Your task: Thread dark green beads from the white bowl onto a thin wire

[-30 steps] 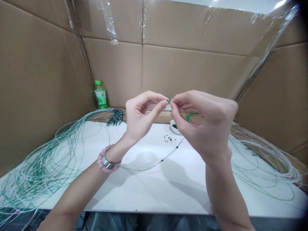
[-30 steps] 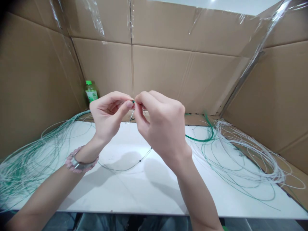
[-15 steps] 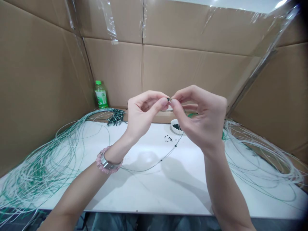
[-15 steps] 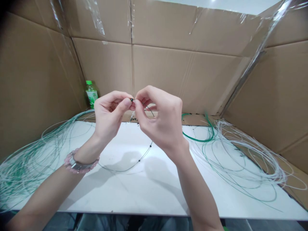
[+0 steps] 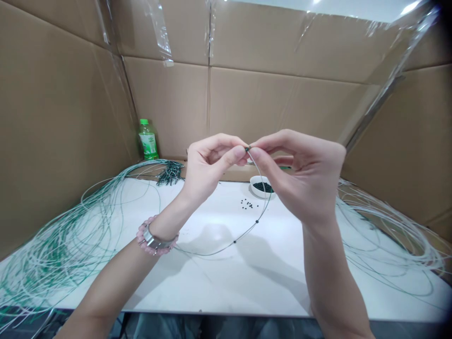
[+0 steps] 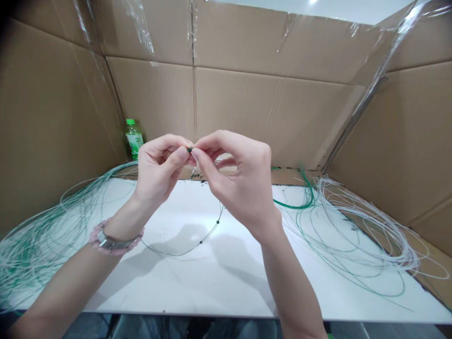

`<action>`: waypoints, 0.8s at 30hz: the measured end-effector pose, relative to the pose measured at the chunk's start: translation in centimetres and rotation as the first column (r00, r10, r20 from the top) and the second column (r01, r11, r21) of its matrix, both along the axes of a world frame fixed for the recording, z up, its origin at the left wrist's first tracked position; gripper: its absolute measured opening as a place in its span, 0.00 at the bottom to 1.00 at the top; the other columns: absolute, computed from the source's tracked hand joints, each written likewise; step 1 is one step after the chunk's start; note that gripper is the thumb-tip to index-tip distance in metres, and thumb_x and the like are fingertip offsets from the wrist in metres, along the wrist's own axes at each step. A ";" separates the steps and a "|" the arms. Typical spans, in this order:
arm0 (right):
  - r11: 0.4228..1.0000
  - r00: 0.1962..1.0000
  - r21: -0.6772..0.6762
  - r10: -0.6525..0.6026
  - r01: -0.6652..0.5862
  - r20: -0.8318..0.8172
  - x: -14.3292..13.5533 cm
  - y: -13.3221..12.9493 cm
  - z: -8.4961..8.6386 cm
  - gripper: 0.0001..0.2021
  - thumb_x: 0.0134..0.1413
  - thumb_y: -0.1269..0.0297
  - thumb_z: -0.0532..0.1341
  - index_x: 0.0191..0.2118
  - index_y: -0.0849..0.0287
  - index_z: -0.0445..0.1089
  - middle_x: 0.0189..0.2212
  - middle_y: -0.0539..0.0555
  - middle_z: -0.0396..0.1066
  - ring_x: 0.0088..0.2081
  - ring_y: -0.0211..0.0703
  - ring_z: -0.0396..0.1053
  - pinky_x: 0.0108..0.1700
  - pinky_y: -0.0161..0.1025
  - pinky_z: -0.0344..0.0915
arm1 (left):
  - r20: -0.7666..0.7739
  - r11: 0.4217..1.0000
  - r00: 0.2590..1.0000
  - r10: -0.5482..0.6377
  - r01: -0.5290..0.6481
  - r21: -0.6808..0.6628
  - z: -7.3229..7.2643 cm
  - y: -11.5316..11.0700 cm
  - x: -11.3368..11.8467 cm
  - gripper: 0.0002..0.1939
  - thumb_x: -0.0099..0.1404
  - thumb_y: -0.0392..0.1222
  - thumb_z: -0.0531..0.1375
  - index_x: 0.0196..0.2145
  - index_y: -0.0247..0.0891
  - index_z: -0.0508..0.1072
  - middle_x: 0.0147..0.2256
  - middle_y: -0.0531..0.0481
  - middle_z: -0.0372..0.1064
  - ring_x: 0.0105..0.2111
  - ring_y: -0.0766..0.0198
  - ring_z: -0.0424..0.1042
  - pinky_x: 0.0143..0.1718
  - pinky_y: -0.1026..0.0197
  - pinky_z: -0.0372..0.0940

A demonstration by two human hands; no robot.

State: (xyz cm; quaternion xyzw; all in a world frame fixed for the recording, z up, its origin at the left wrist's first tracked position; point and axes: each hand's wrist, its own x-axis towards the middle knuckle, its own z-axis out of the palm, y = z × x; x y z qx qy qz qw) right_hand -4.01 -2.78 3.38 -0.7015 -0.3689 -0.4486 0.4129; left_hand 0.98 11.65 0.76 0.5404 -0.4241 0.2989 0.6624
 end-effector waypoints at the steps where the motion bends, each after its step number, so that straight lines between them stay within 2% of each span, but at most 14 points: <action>1: 1.000 1.000 -0.012 -0.015 0.015 -0.012 0.0 -0.1 0.0 0.04 0.53 0.72 0.63 0.30 0.55 0.71 0.27 0.47 0.73 0.29 0.36 0.72 0.27 0.32 0.72 | 0.009 1.000 1.000 0.027 -0.027 0.008 0.1 0.0 -0.1 0.09 0.59 0.49 0.65 0.30 0.41 0.75 0.27 0.53 0.73 0.25 0.69 0.73 0.28 0.67 0.72; 7: 0.998 0.998 -0.053 -0.042 0.040 -0.036 0.0 -0.4 0.0 0.05 0.54 0.71 0.62 0.30 0.55 0.70 0.27 0.47 0.72 0.28 0.36 0.72 0.26 0.32 0.70 | 0.048 0.995 0.994 0.102 -0.103 0.019 0.5 0.0 -0.9 0.08 0.59 0.45 0.65 0.28 0.38 0.75 0.26 0.53 0.73 0.25 0.70 0.73 0.28 0.67 0.72; 13: 0.998 1.000 -0.063 -0.015 0.014 -0.005 0.3 -0.5 0.0 0.05 0.54 0.71 0.62 0.29 0.56 0.69 0.25 0.48 0.70 0.27 0.35 0.70 0.26 0.31 0.69 | 0.054 0.996 0.995 0.081 -0.083 0.036 0.5 0.0 -1.0 0.05 0.59 0.42 0.65 0.29 0.38 0.75 0.26 0.53 0.73 0.25 0.70 0.73 0.27 0.69 0.71; 19: 0.997 0.999 -0.075 -0.017 0.014 -0.036 0.9 -0.6 -0.1 0.04 0.56 0.69 0.61 0.30 0.56 0.70 0.27 0.49 0.71 0.28 0.37 0.70 0.27 0.33 0.70 | 0.036 0.995 0.996 0.085 -0.087 0.041 0.3 0.0 -0.6 0.07 0.59 0.44 0.65 0.29 0.38 0.75 0.26 0.53 0.73 0.25 0.70 0.73 0.27 0.69 0.72; 24: 0.998 0.999 -0.047 0.036 -0.037 -0.039 0.6 -0.7 0.0 0.05 0.55 0.71 0.61 0.31 0.55 0.70 0.27 0.48 0.71 0.29 0.37 0.70 0.27 0.34 0.70 | 0.035 0.999 0.999 0.031 -0.032 0.021 0.2 -0.1 -0.3 0.06 0.60 0.44 0.64 0.31 0.40 0.76 0.27 0.53 0.74 0.25 0.70 0.74 0.28 0.70 0.72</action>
